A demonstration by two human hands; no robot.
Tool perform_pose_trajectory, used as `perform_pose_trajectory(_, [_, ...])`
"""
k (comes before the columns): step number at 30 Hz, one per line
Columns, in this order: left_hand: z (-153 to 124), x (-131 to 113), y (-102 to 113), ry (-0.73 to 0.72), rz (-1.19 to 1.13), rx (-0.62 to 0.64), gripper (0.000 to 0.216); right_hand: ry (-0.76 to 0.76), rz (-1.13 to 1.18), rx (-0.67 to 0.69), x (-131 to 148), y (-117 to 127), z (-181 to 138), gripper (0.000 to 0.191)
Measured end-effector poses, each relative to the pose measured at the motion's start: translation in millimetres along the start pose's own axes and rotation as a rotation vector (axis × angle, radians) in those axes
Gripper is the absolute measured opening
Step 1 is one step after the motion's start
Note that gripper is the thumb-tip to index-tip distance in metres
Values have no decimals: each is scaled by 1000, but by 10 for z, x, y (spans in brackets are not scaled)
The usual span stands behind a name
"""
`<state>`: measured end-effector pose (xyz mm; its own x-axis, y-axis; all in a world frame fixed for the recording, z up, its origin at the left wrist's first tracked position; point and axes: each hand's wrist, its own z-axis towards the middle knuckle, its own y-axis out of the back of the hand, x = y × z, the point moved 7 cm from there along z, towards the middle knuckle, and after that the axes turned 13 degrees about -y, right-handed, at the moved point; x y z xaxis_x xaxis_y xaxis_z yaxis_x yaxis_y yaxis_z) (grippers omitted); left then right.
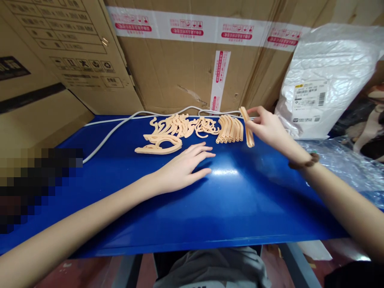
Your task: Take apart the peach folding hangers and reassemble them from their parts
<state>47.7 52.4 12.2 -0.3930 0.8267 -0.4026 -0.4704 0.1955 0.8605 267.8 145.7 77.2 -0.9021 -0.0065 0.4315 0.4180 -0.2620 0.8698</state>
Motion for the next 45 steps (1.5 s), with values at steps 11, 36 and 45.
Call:
perform_pose_trajectory(11, [155, 152, -106, 483, -934, -322, 37, 224, 285, 412, 593, -471, -1118, 43])
perform_pose_trajectory(36, [9, 147, 1, 396, 343, 66, 26, 284, -133, 224, 284, -496, -870, 27])
perform_pose_trajectory(45, [35, 81, -117, 310, 488, 175, 32, 330, -336, 207, 253, -567, -852, 32])
